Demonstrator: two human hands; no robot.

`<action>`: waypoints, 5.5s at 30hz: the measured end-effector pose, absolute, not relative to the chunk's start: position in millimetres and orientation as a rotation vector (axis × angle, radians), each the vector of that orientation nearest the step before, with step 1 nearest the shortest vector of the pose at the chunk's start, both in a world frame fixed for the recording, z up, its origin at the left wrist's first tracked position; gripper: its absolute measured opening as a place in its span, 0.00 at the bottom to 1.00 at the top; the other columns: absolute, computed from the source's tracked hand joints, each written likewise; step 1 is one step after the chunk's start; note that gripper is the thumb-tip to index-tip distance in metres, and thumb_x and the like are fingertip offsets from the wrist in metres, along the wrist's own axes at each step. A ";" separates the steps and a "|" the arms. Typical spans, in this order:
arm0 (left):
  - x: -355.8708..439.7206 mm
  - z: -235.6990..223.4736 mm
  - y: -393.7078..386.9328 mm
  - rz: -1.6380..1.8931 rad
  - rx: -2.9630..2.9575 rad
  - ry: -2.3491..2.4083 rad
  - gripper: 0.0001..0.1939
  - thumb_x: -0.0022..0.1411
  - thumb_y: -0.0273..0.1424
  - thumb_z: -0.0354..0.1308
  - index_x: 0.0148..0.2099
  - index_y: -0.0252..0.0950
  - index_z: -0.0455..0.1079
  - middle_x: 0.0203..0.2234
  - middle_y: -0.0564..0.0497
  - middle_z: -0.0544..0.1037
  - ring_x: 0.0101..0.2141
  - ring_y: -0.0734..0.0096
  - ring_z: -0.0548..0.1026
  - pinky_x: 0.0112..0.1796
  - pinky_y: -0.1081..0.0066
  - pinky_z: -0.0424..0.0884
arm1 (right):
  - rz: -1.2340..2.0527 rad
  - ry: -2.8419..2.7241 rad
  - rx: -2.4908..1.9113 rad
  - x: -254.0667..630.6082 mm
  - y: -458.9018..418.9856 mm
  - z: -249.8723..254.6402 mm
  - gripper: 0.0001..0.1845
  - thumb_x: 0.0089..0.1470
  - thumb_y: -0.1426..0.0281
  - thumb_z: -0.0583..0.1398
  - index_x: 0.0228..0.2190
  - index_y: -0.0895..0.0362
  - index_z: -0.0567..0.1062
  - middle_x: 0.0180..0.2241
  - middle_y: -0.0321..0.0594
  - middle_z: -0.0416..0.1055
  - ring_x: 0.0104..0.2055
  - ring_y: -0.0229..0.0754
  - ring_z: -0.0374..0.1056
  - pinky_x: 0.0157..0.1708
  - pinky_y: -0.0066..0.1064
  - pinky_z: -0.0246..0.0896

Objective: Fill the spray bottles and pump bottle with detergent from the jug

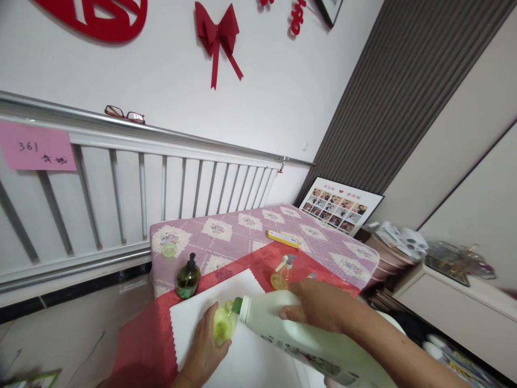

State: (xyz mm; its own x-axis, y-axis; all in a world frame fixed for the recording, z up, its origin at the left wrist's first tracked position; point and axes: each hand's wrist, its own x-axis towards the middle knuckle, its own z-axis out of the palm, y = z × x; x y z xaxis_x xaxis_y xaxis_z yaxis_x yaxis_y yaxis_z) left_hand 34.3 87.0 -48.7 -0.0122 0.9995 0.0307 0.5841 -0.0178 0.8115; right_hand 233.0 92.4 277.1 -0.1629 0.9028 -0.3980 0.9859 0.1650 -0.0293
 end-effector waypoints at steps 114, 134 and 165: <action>33.1 -51.4 84.3 0.947 1.646 1.616 0.46 0.49 0.33 0.57 0.69 0.30 0.47 0.66 0.41 0.61 0.65 0.56 0.58 0.66 0.62 0.56 | -0.450 2.184 1.759 222.0 89.1 286.7 0.18 0.53 0.55 0.58 0.38 0.53 0.78 0.43 0.47 0.80 0.44 0.57 0.75 0.41 0.43 0.66; 32.8 -48.7 84.4 0.931 1.639 1.625 0.46 0.48 0.32 0.57 0.69 0.31 0.47 0.66 0.41 0.61 0.65 0.59 0.59 0.66 0.65 0.56 | -0.414 2.169 1.771 225.7 93.7 281.5 0.21 0.52 0.53 0.58 0.40 0.54 0.77 0.46 0.49 0.79 0.46 0.58 0.74 0.43 0.46 0.65; 33.9 -49.6 83.3 0.935 1.652 1.632 0.45 0.50 0.31 0.56 0.69 0.30 0.46 0.66 0.40 0.61 0.65 0.59 0.60 0.65 0.64 0.57 | -0.422 2.160 1.759 219.8 91.1 287.8 0.21 0.52 0.54 0.58 0.42 0.55 0.78 0.46 0.51 0.79 0.46 0.59 0.75 0.43 0.45 0.66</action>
